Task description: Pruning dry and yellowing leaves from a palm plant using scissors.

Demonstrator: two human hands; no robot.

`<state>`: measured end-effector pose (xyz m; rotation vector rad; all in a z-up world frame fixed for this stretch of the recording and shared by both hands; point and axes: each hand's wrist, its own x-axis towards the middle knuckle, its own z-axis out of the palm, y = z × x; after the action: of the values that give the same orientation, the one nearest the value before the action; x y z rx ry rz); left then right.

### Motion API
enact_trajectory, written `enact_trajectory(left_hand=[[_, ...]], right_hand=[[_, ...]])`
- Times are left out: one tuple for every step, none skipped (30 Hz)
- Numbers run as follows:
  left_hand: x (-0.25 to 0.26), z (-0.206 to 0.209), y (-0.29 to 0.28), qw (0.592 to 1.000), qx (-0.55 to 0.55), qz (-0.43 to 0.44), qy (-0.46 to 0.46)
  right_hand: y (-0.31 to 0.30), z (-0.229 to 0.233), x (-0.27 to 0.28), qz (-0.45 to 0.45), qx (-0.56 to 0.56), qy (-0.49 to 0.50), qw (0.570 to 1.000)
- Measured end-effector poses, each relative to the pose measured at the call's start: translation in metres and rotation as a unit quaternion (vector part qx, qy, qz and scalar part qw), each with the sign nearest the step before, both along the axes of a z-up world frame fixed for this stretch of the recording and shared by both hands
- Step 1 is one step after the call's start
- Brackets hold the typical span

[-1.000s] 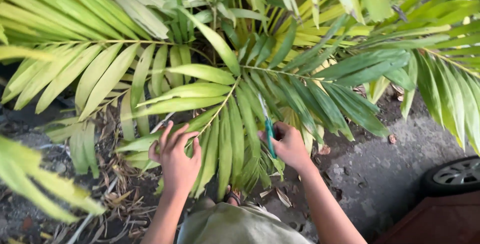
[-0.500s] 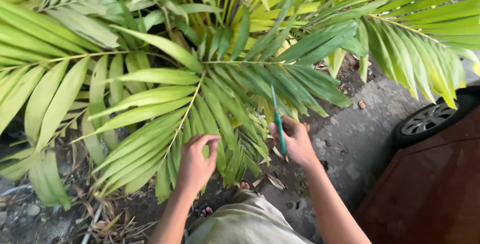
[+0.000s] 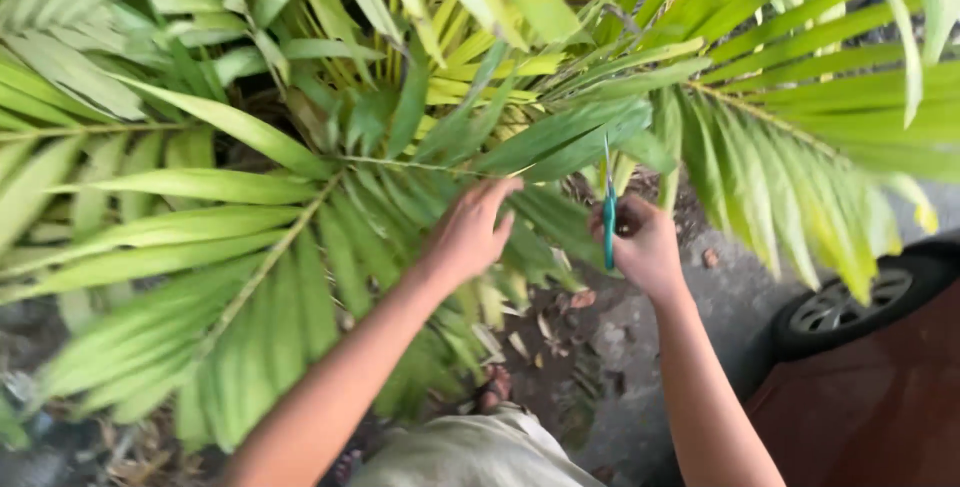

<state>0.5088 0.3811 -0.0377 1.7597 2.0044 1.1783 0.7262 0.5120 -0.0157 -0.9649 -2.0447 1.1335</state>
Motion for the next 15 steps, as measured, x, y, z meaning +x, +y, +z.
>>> enact_trajectory(left_hand=[[-0.002, -0.010, 0.035, 1.000, 0.000, 0.009, -0.006], [-0.006, -0.020, 0.067, 0.999, 0.022, 0.033, 0.033], [-0.012, -0.031, 0.097, 0.995, 0.043, 0.057, 0.072], [-0.014, -0.047, 0.121, 0.995, 0.038, 0.067, 0.069], [-0.018, -0.064, 0.143, 0.993, 0.053, 0.080, 0.065], [-0.024, -0.079, 0.165, 0.991, 0.072, 0.093, 0.063], [-0.020, -0.068, 0.162, 0.990, 0.070, 0.103, 0.062], [-0.015, -0.057, 0.159, 0.995, 0.013, 0.097, 0.014], [-0.010, -0.047, 0.154, 0.994, -0.044, 0.090, -0.034], [-0.005, -0.051, 0.150, 0.994, -0.043, 0.097, -0.035], [0.000, -0.056, 0.145, 0.989, -0.109, 0.087, -0.054], [0.005, -0.061, 0.139, 0.979, -0.175, 0.073, -0.072], [0.008, -0.067, 0.131, 0.979, -0.176, 0.075, -0.071], [0.016, -0.076, 0.119, 0.983, -0.163, 0.069, -0.053], [0.023, -0.084, 0.108, 0.986, -0.150, 0.063, -0.036]], right_hand=[[0.020, 0.007, 0.003, 0.009, 0.000, -0.006, 1.000], [0.039, 0.011, 0.004, 0.020, 0.027, -0.008, 0.999], [0.055, 0.016, 0.003, 0.031, 0.055, -0.009, 0.998], [0.067, 0.019, 0.002, 0.041, 0.050, -0.013, 0.998], [0.077, 0.023, -0.001, 0.055, 0.084, -0.001, 0.995], [0.088, 0.028, -0.006, 0.069, 0.120, 0.012, 0.990], [0.097, 0.029, -0.010, 0.079, 0.119, 0.011, 0.990], [0.105, 0.030, -0.014, 0.084, 0.146, 0.018, 0.986], [0.111, 0.031, -0.018, 0.090, 0.173, 0.024, 0.981], [0.130, 0.024, -0.020, 0.096, 0.173, 0.025, 0.980], [0.147, 0.017, -0.023, 0.073, 0.211, 0.000, 0.975], [0.162, 0.008, -0.025, 0.045, 0.246, -0.025, 0.968], [0.161, 0.017, -0.031, 0.047, 0.245, -0.023, 0.968], [0.156, 0.024, -0.031, 0.013, 0.307, -0.050, 0.950], [0.151, 0.031, -0.031, -0.021, 0.367, -0.078, 0.927]])
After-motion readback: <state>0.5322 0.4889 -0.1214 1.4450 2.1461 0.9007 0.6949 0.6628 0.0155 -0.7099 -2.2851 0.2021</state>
